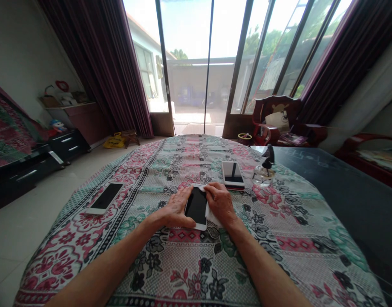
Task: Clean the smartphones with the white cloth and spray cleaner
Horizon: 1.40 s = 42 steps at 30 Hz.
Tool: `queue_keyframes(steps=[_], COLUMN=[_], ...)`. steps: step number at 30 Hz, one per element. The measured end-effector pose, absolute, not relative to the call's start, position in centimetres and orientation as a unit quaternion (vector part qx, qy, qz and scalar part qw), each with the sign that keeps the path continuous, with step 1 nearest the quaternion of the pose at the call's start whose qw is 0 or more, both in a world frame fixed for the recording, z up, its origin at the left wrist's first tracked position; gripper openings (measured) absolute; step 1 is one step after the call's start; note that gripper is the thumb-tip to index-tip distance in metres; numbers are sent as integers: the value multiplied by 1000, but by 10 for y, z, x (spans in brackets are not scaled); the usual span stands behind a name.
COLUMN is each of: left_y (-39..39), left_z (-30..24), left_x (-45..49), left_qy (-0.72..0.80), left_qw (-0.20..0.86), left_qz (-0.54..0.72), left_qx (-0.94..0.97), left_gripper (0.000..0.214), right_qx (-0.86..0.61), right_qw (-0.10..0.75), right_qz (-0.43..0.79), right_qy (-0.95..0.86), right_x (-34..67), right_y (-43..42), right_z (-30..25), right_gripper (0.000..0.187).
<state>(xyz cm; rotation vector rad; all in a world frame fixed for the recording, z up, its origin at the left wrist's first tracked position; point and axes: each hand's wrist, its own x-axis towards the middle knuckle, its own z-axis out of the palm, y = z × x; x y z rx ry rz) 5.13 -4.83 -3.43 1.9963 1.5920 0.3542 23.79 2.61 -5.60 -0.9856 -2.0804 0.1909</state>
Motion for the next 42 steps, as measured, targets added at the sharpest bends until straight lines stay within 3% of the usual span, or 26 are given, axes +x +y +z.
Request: queue_keyframes(steps=[9,22,34,42], left_y=[-46,-47,-48,-49], left_z=[-40,-36,-34,-32], left_x=[47,45,45,45], left_qy=[586,574,582,581], left_qw=[279,302,298,295], left_qz=[146,149,136,138], left_qx=[747,746,745,746], left_gripper=[127,129,127,126], right_qx=[-309,-358,-274,-319], right_qw=[300,283,271,278], right_qz=[107,62,104,79], right_qy=[-896,-888,-917,-903], right_x=[246,213,243,223], right_y=[-22,37,-22,21], right_z=[-41,-37,-34,-36], right_gripper=[23,21,24,22])
